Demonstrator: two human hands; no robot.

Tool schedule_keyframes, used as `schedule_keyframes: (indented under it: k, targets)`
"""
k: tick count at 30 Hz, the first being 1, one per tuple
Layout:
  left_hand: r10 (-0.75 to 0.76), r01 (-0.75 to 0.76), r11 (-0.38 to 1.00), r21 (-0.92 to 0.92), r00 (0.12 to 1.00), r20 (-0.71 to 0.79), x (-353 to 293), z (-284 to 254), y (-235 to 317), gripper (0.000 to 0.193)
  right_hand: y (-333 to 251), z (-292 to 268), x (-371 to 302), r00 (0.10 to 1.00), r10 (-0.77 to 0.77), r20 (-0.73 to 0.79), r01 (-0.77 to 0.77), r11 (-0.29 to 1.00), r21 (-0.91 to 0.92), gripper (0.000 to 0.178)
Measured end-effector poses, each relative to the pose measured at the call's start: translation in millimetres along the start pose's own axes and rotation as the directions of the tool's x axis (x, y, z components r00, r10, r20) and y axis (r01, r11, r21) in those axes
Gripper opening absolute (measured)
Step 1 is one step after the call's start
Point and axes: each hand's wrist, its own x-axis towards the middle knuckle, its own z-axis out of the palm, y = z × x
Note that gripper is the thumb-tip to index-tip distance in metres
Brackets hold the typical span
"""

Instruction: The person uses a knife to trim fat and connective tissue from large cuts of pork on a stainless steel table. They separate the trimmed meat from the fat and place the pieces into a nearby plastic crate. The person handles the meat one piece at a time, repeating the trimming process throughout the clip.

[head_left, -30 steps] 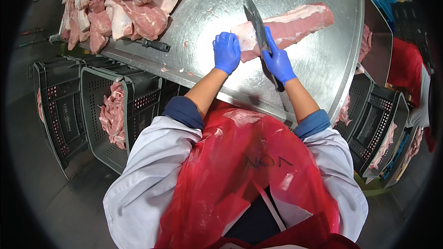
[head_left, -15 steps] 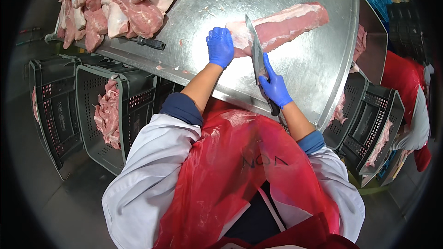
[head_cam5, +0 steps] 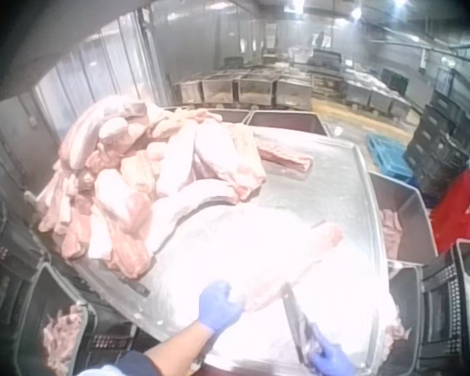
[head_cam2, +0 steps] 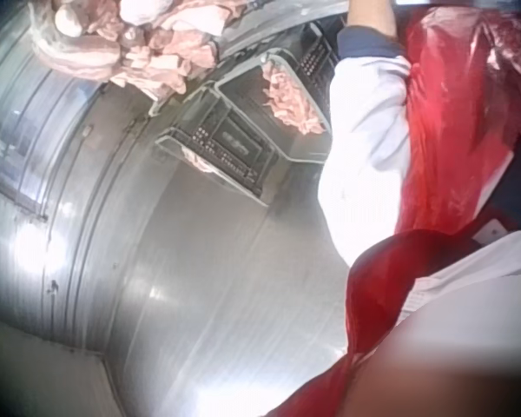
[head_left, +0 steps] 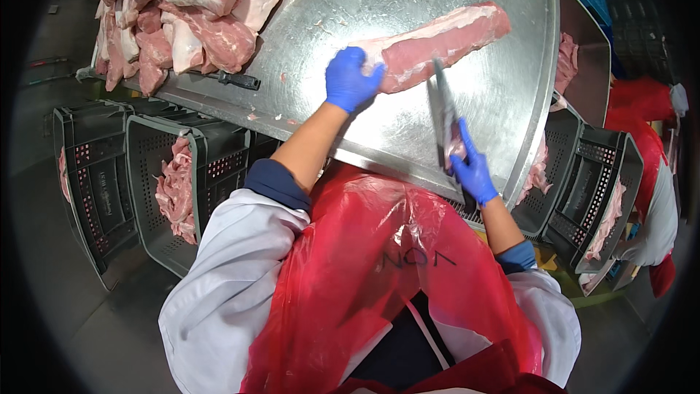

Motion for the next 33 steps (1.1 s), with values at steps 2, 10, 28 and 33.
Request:
schedule_keyframes:
  k: [2,10,28,33]
  targets:
    - [-0.126,0.105,0.984,0.145,0.982,0.143,7.5,11.2,17.1,0.029,-2.4,-8.0,29.9,0.991,0.018,-0.131,-0.008,0.997,0.073,0.078]
    - [-0.207,0.206,0.978,0.026,0.956,0.209,28.4,3.6,9.5,0.024,-60.6,53.2,158.5,0.986,-0.127,-0.107,0.149,0.963,0.226,0.079]
    - [-0.468,0.580,0.697,-0.423,0.814,0.345,26.2,-11.0,-20.9,0.031,-38.7,99.4,99.4,0.941,-0.321,0.108,0.310,0.944,0.111,0.074]
    - [-0.415,0.535,0.703,-0.469,0.844,0.341,25.4,-18.0,-20.3,0.025,-86.9,99.2,183.9,0.950,-0.309,0.049,0.312,0.926,-0.215,0.067]
